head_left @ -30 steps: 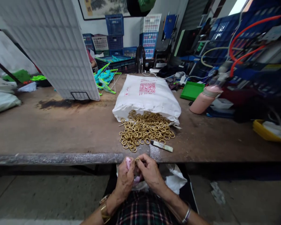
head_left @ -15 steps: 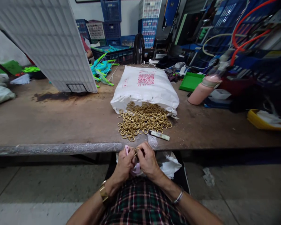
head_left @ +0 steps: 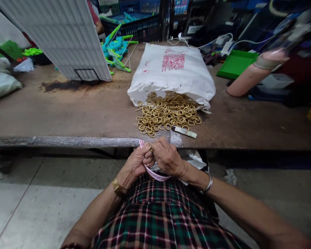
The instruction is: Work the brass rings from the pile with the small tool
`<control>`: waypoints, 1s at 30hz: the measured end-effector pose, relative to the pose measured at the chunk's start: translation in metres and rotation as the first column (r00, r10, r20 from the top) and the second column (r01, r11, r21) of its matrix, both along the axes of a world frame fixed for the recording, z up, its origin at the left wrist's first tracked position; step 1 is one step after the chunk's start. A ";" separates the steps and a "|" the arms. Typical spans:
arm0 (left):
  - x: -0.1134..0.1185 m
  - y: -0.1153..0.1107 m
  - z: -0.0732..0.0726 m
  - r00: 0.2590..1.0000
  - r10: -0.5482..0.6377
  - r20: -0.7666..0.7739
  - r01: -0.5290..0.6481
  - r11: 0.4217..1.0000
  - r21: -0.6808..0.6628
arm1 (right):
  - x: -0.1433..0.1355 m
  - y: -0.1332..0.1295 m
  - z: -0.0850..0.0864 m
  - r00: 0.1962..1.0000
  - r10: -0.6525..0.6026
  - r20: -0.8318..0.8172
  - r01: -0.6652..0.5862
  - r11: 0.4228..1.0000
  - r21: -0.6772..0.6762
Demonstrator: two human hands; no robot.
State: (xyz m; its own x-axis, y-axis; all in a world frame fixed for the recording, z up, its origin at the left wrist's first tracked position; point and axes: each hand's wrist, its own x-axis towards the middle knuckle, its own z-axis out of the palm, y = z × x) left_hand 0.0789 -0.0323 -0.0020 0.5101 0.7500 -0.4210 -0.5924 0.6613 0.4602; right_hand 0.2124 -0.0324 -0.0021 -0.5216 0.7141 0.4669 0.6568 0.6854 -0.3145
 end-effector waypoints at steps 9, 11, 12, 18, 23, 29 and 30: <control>0.003 0.003 0.002 1.000 -0.008 0.001 0.008 0.984 -0.178 | 0.008 0.014 0.014 0.962 0.252 0.105 -0.259 0.964 0.057; 0.004 0.003 0.001 1.000 0.001 -0.013 -0.004 0.978 -0.207 | 0.008 0.016 0.016 0.949 0.297 0.105 -0.304 0.951 0.056; 0.004 0.003 0.001 1.000 -0.001 -0.021 -0.003 0.975 -0.222 | 0.008 0.017 0.016 0.942 0.313 0.118 -0.319 0.947 0.040; 0.006 0.003 -0.009 0.997 -0.009 -0.075 -0.011 0.967 -0.255 | 0.013 0.020 0.014 0.904 0.355 0.237 -0.364 0.932 -0.010; 0.006 0.008 -0.009 0.992 0.016 -0.129 -0.031 0.993 -0.118 | 0.018 0.023 0.007 0.964 0.242 0.106 -0.239 0.970 -0.046; 0.002 0.008 -0.017 0.963 0.058 -0.263 -0.051 0.998 0.033 | 0.014 0.022 -0.010 0.935 0.006 -0.354 -0.076 0.980 -0.184; 0.002 0.008 -0.017 0.959 0.057 -0.279 -0.050 0.998 0.033 | 0.014 0.025 -0.012 0.914 -0.054 -0.402 -0.034 0.977 -0.209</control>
